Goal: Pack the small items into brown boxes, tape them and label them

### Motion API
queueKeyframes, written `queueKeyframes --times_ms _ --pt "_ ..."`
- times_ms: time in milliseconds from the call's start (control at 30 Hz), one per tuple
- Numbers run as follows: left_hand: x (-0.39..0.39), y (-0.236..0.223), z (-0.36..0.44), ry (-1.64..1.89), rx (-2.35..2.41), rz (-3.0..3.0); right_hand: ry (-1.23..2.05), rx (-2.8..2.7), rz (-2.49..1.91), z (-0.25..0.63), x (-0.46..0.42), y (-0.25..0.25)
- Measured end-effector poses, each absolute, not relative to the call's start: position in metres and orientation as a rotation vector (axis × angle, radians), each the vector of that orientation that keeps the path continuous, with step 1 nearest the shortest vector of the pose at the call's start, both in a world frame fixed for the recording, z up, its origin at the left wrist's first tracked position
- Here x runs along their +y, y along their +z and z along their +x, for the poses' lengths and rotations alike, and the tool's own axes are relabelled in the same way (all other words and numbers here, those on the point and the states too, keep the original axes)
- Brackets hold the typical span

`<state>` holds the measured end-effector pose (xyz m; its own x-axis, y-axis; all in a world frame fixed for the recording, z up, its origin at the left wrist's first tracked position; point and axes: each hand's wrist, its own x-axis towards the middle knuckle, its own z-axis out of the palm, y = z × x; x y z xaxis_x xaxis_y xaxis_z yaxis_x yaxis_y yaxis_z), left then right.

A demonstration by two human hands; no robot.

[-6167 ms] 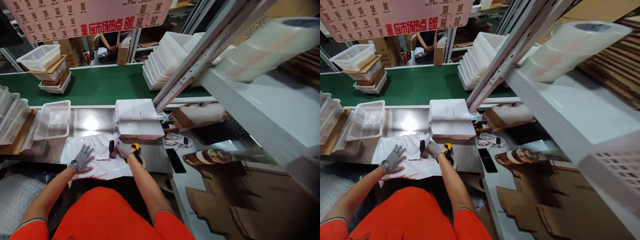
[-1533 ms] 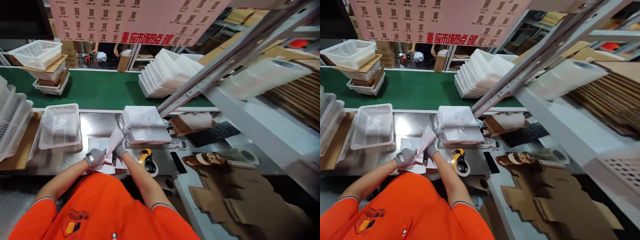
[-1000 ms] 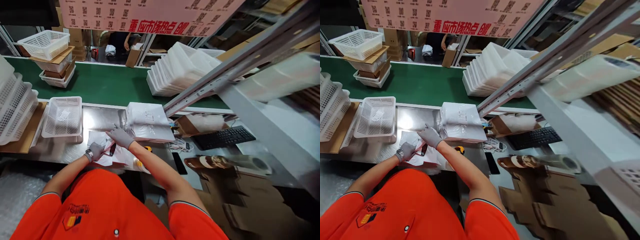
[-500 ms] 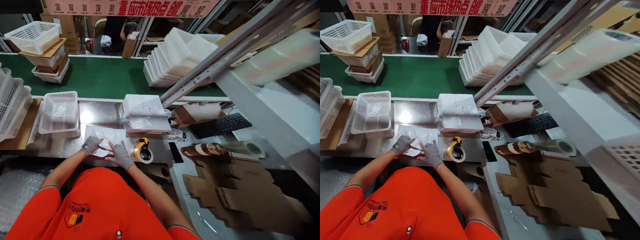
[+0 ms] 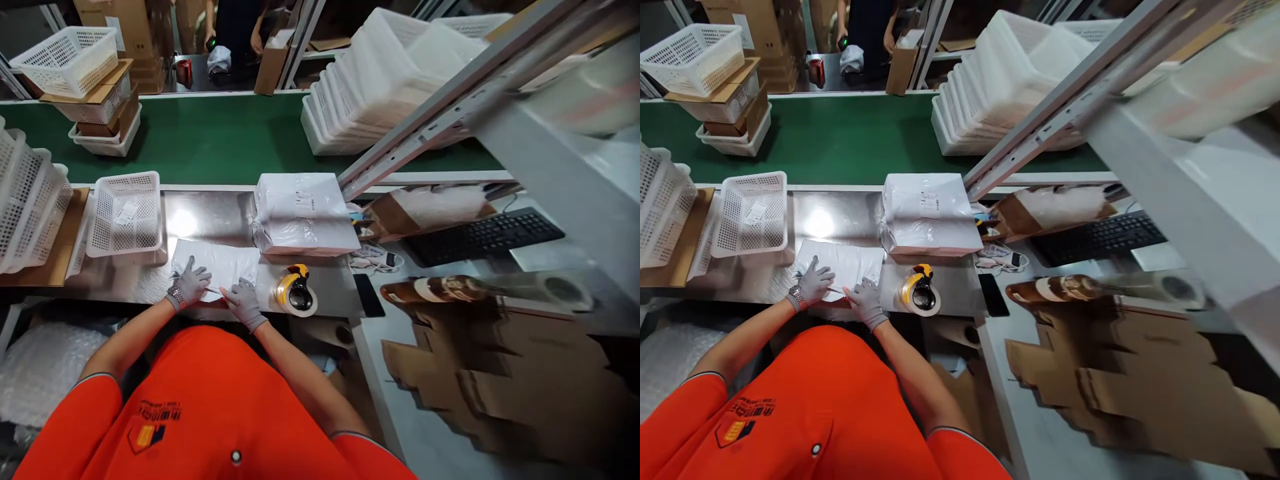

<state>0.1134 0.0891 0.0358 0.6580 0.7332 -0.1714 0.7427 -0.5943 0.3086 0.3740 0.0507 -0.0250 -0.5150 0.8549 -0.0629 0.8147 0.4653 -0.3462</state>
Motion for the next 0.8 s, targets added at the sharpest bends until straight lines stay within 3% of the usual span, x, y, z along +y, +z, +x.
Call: queueKeyframes --times_ms 200,500,800 --pt "0.088 0.027 0.117 -0.050 1.214 2.426 0.506 -2.582 -1.326 0.372 0.039 -0.017" --pt "0.084 0.028 0.119 0.189 1.462 2.096 0.537 -2.556 -1.152 0.368 0.055 -0.046" --pt "0.050 0.016 0.116 0.147 1.312 2.289 0.572 -2.538 -0.981 0.383 0.058 -0.045"
